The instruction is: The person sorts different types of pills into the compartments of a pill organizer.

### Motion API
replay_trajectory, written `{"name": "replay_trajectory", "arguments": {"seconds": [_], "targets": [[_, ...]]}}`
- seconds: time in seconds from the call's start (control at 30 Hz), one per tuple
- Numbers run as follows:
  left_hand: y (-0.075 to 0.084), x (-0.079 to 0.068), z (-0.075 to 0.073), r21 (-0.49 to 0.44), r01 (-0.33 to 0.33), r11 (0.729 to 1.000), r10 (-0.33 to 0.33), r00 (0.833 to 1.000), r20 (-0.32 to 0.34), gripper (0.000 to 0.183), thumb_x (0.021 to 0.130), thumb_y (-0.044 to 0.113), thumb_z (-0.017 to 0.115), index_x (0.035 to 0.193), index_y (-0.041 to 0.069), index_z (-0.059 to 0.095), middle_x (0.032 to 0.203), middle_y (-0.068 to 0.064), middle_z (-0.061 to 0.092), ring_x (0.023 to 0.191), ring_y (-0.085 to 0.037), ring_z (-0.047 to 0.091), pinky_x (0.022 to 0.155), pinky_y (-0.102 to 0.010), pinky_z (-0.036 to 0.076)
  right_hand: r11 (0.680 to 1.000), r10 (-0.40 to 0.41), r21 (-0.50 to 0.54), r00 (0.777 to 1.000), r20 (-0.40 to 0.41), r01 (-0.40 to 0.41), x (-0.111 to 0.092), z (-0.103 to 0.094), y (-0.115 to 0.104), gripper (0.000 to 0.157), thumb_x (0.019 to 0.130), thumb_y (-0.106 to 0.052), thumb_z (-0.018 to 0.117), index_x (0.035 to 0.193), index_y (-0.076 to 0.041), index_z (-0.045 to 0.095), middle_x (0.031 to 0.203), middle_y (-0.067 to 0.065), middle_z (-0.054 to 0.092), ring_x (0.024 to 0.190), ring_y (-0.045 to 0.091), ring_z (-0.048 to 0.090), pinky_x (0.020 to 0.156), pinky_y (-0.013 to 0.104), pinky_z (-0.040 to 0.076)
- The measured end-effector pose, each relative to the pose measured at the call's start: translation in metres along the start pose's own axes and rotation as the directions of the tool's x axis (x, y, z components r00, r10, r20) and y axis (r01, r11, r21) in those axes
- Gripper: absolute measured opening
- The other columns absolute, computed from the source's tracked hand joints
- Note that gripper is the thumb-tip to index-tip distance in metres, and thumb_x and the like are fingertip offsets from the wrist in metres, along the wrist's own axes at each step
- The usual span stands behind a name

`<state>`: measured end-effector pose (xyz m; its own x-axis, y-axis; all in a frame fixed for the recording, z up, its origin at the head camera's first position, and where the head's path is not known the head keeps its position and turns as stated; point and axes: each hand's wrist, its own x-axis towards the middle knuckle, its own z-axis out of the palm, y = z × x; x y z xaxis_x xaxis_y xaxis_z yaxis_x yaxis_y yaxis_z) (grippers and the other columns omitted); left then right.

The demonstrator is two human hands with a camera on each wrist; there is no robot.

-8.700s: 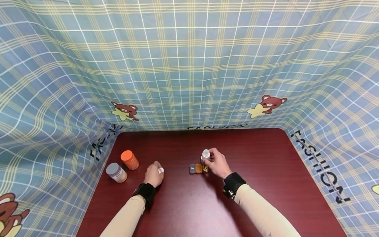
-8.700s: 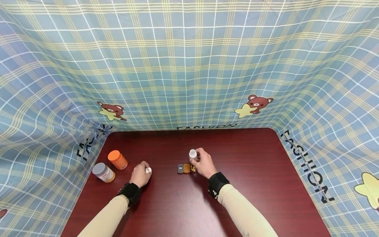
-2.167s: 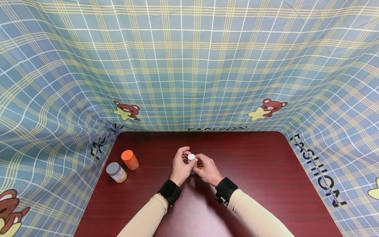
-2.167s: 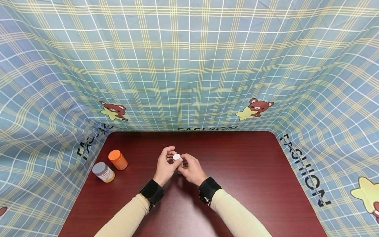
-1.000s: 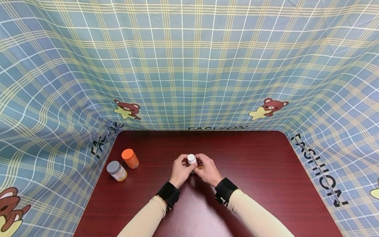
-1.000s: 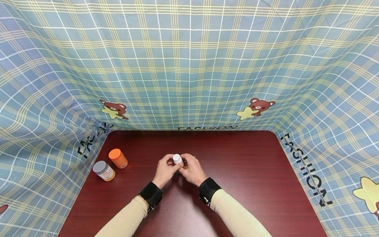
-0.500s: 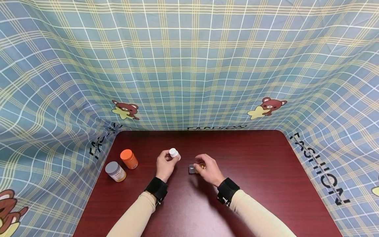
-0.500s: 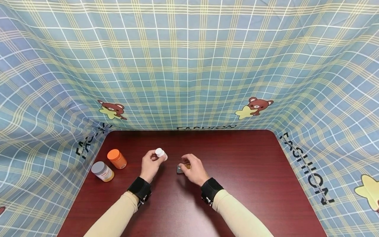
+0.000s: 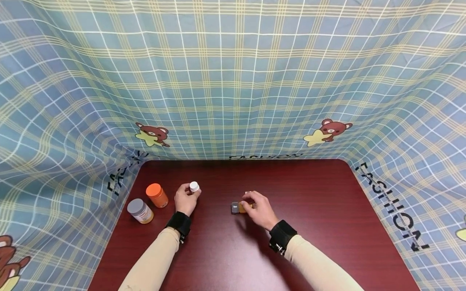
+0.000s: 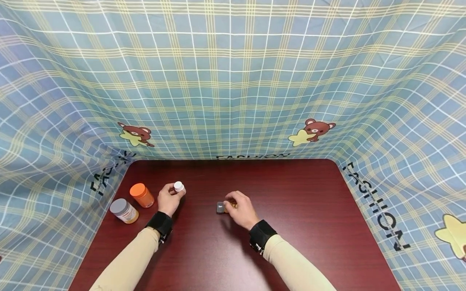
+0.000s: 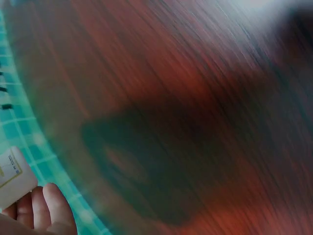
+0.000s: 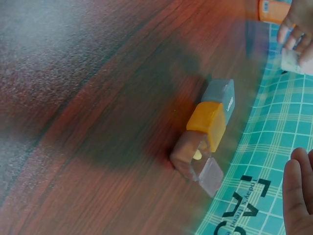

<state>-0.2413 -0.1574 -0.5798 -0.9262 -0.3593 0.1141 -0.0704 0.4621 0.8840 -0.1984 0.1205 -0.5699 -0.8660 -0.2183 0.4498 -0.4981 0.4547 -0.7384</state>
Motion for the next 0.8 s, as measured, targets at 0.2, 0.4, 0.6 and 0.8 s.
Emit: {"name": "replay_trajectory", "arguments": {"seconds": [0.2, 0.4, 0.6, 0.8], "targets": [[-0.019, 0.014, -0.004, 0.051, 0.019, 0.999, -0.019, 1.0, 0.001, 0.042, 0.075, 0.01, 0.079, 0.112, -0.001, 0.063, 0.103, -0.022, 0.066, 0.093, -0.034, 0.065, 0.084, -0.044, 0.047, 0.999, 0.033, -0.009, 0.999, -0.002, -0.033, -0.004, -0.002, 0.005, 0.009, 0.084, -0.008, 0.071, 0.093, -0.007, 0.068, 0.09, 0.001, 0.065, 0.085, 0.014, 0.062, 0.065, 0.038, 0.056], [-0.033, 0.021, -0.006, 0.082, 0.056, 0.995, -0.055, 0.998, -0.009, 0.041, 0.074, 0.01, 0.079, 0.11, -0.002, 0.063, 0.098, -0.022, 0.067, 0.09, -0.034, 0.063, 0.083, -0.044, 0.046, 0.998, 0.065, -0.017, 0.998, -0.005, -0.065, -0.012, -0.004, 0.018, 0.01, 0.083, -0.007, 0.07, 0.092, -0.003, 0.067, 0.088, 0.0, 0.064, 0.082, 0.014, 0.062, 0.066, 0.036, 0.057], [-0.044, 0.027, -0.008, 0.116, 0.106, 0.987, -0.104, 0.994, -0.027, 0.04, 0.074, 0.01, 0.078, 0.109, -0.003, 0.063, 0.1, -0.023, 0.067, 0.093, -0.035, 0.061, 0.083, -0.045, 0.045, 0.987, 0.154, -0.049, 0.988, 0.0, -0.153, -0.021, -0.011, 0.038, 0.009, 0.083, -0.005, 0.07, 0.09, -0.002, 0.068, 0.087, -0.001, 0.063, 0.075, 0.01, 0.063, 0.067, 0.034, 0.056], [-0.05, 0.03, -0.008, 0.132, 0.106, 0.986, -0.103, 0.994, -0.024, 0.041, 0.074, 0.012, 0.077, 0.11, -0.002, 0.063, 0.1, -0.022, 0.067, 0.093, -0.036, 0.06, 0.083, -0.045, 0.045, 0.973, 0.208, -0.102, 0.978, -0.016, -0.209, -0.028, -0.018, 0.051, 0.007, 0.083, -0.007, 0.071, 0.089, -0.007, 0.068, 0.085, -0.002, 0.063, 0.072, 0.01, 0.064, 0.066, 0.027, 0.054]]}}
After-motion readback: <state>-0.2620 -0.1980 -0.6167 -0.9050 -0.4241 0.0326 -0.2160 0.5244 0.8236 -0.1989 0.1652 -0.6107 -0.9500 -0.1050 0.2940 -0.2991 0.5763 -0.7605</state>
